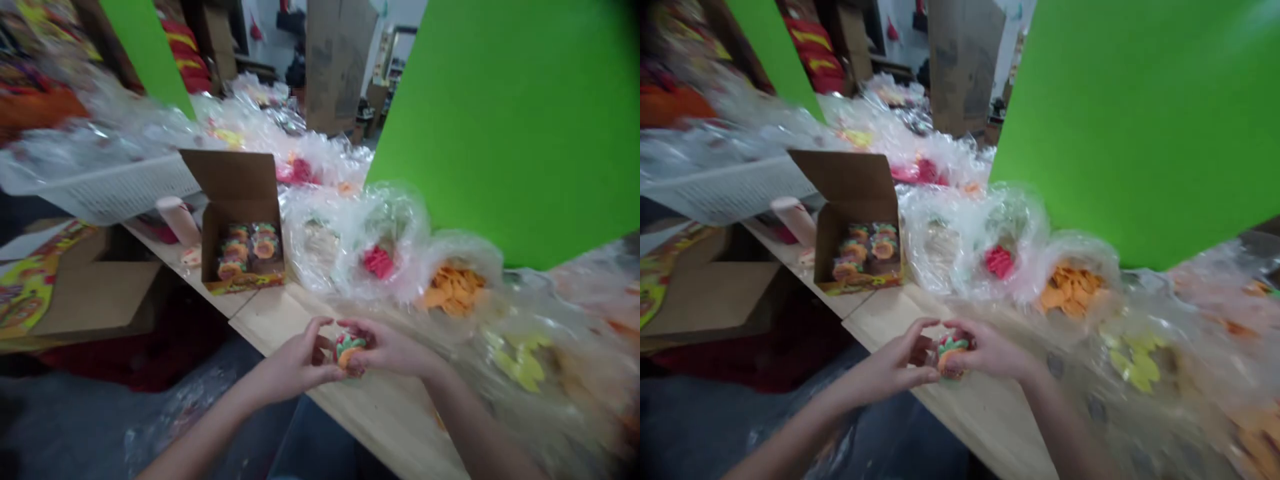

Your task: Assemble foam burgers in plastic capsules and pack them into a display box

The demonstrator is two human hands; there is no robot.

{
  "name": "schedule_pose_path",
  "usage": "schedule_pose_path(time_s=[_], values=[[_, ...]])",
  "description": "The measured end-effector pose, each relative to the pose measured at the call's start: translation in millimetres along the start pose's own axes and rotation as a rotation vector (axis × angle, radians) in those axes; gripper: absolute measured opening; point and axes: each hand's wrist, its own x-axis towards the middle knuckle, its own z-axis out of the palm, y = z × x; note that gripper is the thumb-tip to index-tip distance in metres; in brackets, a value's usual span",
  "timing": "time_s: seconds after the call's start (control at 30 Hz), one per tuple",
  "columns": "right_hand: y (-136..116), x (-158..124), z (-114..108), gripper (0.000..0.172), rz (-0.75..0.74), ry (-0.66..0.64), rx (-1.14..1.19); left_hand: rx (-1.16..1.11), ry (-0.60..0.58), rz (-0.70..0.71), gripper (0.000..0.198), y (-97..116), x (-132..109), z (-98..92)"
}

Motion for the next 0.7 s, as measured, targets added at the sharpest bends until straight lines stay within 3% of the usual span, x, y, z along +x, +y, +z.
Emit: schedule_pose_path(time_s=[0.03,0.1,0.13,0.2,0.23,0.37,0.43,0.5,0.6,0.7], values=[[2,10,0,0.051,0.028,-0.033,0.015,0.086,0.064,0.009,0.059,-4,10,-30.7],[3,27,-4,0.048,0.060,-0.052,0.007,0.436,0.436,0.030,0.045,-12,35,-97.2],[3,35,-8,0.045,0.038,0.011,-0.005,0.691,0.574,0.005,0.044,-18,48,-128.0],[-3,50,-14,0.040,-0.014,0.116,-0.059,0.806,0.637,-0.020,0.042,-31,74,-174.4],[-8,59,-16,0.040,-0.039,0.152,-0.085,0.841,0.627,-0.025,0.041,-38,85,-188.5],[-44,109,-13,0.045,-0.191,0.274,-0.196,0.879,0.559,-0.038,0.037,-52,99,-203.0],[-64,147,-3,0.047,-0.339,0.360,-0.321,0.892,0.553,-0.051,0.033,-49,87,-205.5],[-80,191,14,0.047,-0.482,0.382,-0.479,0.868,0.651,-0.057,0.036,-43,67,-213.0],[-87,254,50,0.048,-0.587,0.176,-0.752,0.727,0.828,-0.059,0.049,-37,30,-226.8],[-78,296,88,0.050,-0.537,-0.066,-1.084,0.517,0.822,-0.043,0.060,-40,2,-231.0]])
